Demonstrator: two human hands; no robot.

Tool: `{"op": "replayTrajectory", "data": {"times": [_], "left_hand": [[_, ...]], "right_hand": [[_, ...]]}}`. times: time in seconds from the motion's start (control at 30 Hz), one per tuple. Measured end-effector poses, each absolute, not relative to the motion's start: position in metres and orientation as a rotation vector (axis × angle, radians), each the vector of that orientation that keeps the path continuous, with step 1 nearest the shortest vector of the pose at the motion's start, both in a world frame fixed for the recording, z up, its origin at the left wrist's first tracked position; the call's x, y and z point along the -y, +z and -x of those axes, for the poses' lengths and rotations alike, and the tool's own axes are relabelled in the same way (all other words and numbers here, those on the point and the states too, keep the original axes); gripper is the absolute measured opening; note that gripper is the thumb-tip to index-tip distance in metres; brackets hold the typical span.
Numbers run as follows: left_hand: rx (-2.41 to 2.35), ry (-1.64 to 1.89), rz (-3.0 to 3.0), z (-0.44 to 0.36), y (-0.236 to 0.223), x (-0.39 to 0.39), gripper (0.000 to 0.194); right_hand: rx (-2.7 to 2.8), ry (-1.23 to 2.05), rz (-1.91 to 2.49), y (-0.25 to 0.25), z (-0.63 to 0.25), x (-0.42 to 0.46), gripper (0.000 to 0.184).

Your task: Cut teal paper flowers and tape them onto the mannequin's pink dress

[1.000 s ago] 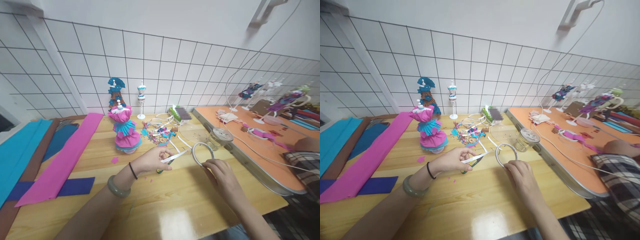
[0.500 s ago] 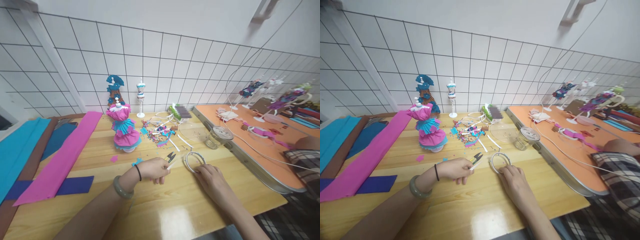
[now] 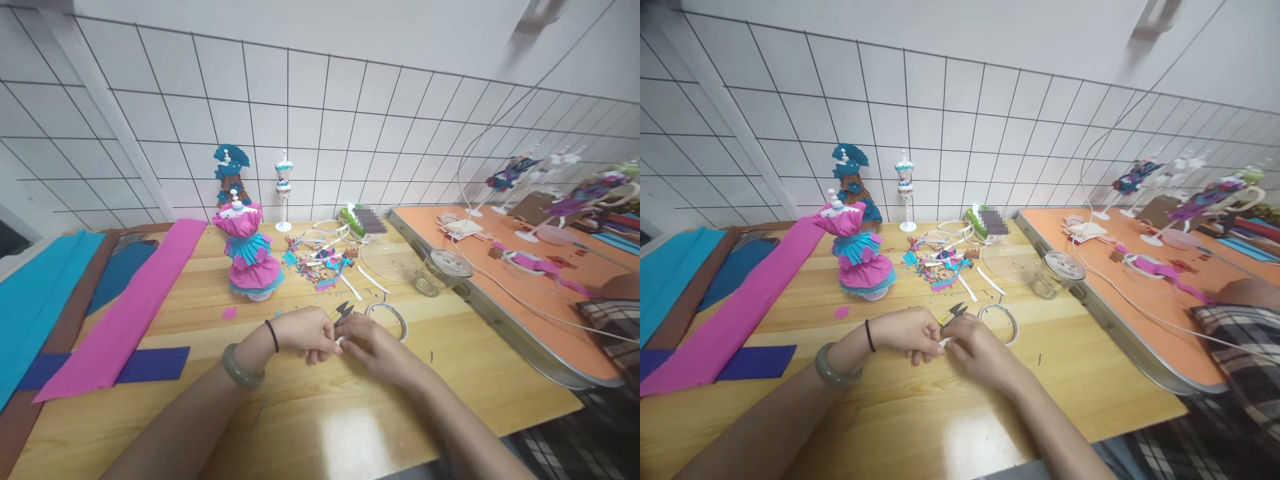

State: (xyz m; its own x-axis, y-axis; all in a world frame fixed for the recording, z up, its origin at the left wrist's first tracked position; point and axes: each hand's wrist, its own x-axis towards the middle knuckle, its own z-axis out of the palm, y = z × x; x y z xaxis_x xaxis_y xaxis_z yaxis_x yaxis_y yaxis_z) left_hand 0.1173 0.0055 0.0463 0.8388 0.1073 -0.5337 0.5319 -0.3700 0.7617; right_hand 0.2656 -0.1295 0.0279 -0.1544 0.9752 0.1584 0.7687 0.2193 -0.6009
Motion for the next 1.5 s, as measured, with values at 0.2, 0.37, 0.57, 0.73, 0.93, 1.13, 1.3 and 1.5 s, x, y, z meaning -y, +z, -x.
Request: {"op": "replayTrajectory", "data": {"times": [0.2,0.37,0.57,0.73,0.93,1.13,1.3,1.5], "left_hand": [[-0.507,-0.429,-1.787,-0.113,0.042,-0.019,0.04],[-0.437,-0.373,-1.69,-0.111,0.043,-0.025,0.048],[-0.38,-0.329,-1.669,-0.106,0.045,-0.036,0.043],[-0.323,-0.363,-1.703,-0.104,0.045,-0.037,0.038],[-0.318,-0.447,-1.693,-0.102,0.048,-0.035,0.022],[-0.301,-0.595,-1.73,-0.102,0.043,-0.032,0.008],[-0.314,-0.691,-1.711,-0.104,0.04,-0.029,0.014],[-0.257,-0.635,-1.745,-0.102,0.043,-0.031,0.023]], "right_hand": [[1.697,0.779,1.608,0.024,-0.272,0.126,0.025],[1.605,0.799,1.622,0.02,-0.278,0.126,0.032],[1.541,0.77,1.668,0.016,-0.28,0.128,0.034],[1.539,0.774,1.669,0.015,-0.279,0.128,0.037],[1.495,1.057,1.549,0.024,-0.282,0.131,0.037],[1.533,1.108,1.458,0.023,-0.289,0.129,0.045],[1.567,0.975,1.662,0.029,-0.28,0.116,0.041],[1.888,0.638,2.073,0.041,-0.249,0.089,0.026]]}}
